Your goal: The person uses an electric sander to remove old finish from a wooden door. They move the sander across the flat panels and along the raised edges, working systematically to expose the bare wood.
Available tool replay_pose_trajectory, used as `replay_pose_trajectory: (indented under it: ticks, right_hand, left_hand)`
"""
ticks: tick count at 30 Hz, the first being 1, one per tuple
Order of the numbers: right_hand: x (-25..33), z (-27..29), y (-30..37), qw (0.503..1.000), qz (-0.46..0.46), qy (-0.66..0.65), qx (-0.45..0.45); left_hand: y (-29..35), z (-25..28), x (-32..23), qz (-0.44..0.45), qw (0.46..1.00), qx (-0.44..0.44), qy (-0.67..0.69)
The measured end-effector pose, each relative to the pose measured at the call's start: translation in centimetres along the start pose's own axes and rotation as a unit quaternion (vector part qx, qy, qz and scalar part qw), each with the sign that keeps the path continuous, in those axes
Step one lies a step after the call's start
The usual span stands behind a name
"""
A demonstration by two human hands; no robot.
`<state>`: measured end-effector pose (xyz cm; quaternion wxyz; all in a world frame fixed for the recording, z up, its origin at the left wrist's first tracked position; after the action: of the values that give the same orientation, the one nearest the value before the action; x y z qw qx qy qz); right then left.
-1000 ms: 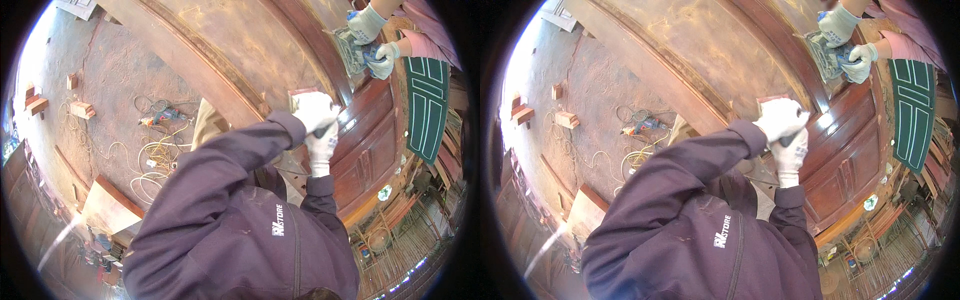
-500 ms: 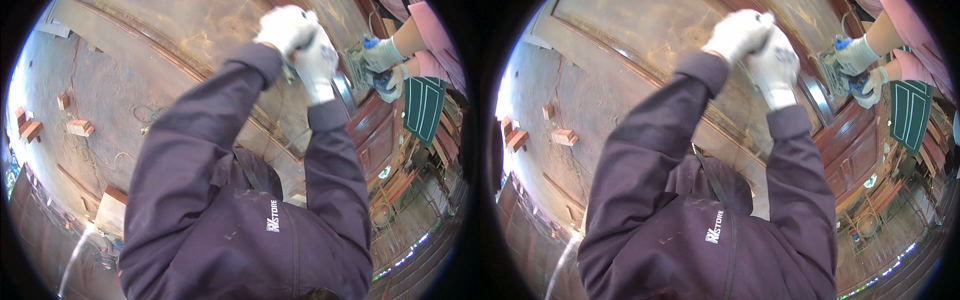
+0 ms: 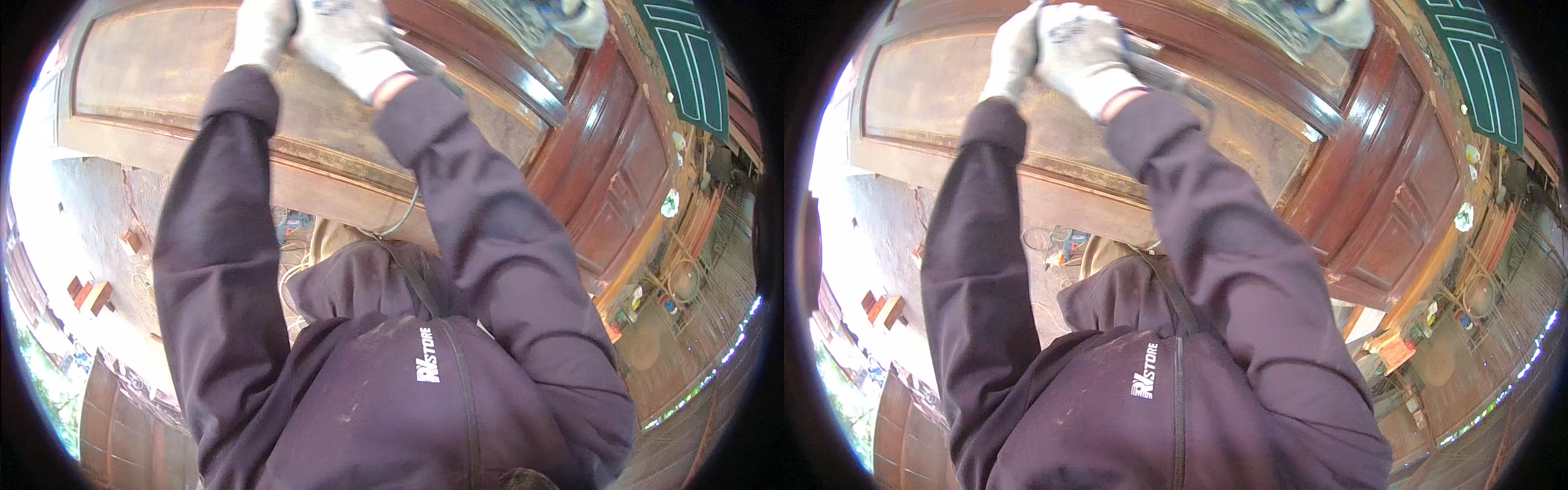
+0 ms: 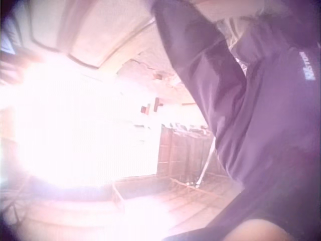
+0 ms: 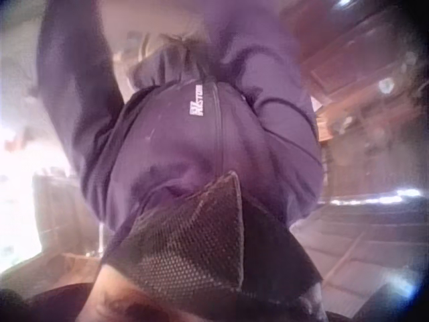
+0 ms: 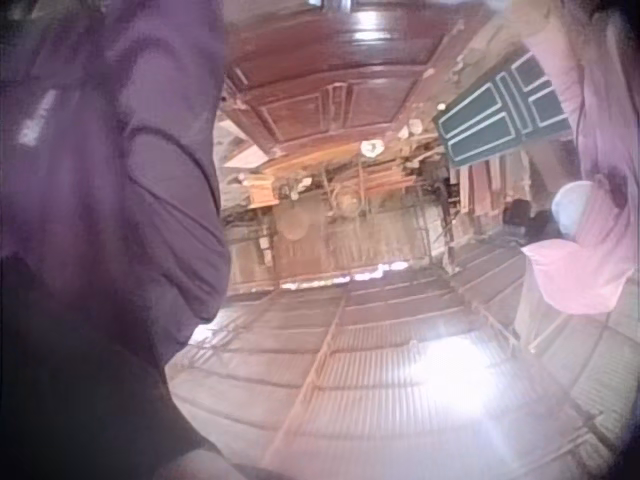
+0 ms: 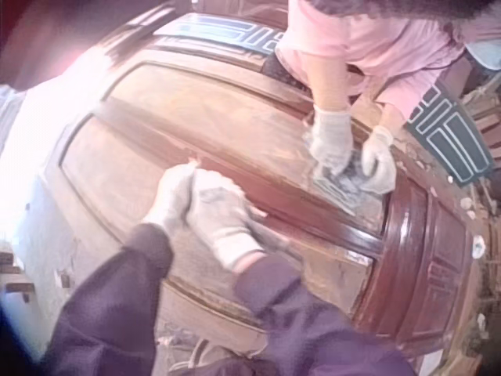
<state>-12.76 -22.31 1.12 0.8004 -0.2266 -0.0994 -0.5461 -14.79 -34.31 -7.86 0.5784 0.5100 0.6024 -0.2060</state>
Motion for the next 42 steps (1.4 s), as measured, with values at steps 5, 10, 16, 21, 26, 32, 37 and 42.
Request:
replay_pose_trajectory:
  ticks: [5,10,16,21,26,32,37,42]
  right_hand:
    - [-9.4,7.6,7.8,0.998,0.002,0.008,-0.057]
    - [-15.8,14.2,15.3,0.993,-0.103,0.050,0.016]
    - [-21.6,16.4,20.1,0.992,-0.108,0.061,0.029]
    - [-16.3,11.9,14.0,0.998,0.001,0.060,0.025]
    - [-6.5,5.3,5.0,0.998,0.059,0.012,0.019]
    - [5.1,-2.8,-4.1,0.990,0.037,-0.014,0.137]
    - [12.5,-7.5,-8.0,0.990,0.101,-0.098,0.018]
    - [6.7,-3.9,-2.4,0.981,0.117,-0.142,-0.060]
  left_hand:
    - [11.0,-12.1,1.0,-0.274,0.821,0.051,-0.498]
    - [19.3,-19.9,5.3,-0.164,0.897,0.093,-0.399]
    - [23.8,-23.6,8.2,-0.169,0.909,0.127,-0.360]
    - [17.8,-17.9,6.2,-0.195,0.906,0.068,-0.370]
    - [9.0,-7.8,-1.0,-0.105,0.934,0.029,-0.341]
    - [-1.1,4.9,-5.2,-0.119,0.925,-0.060,-0.356]
    - [-8.6,14.6,-5.9,0.012,0.993,-0.064,0.094]
    - [-5.2,13.6,-2.2,-0.036,0.993,-0.037,-0.110]
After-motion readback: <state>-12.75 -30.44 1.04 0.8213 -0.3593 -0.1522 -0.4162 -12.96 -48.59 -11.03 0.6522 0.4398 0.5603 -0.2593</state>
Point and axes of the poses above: each hand's wrist, its own y-axis away from the middle knuckle, its own z-axis out of the back of the hand, x = y × z, the point moved 5 cm from there along -y, towards the middle knuckle, and after that the axes turned 12 degrees about -x, right-handed, at the moved point
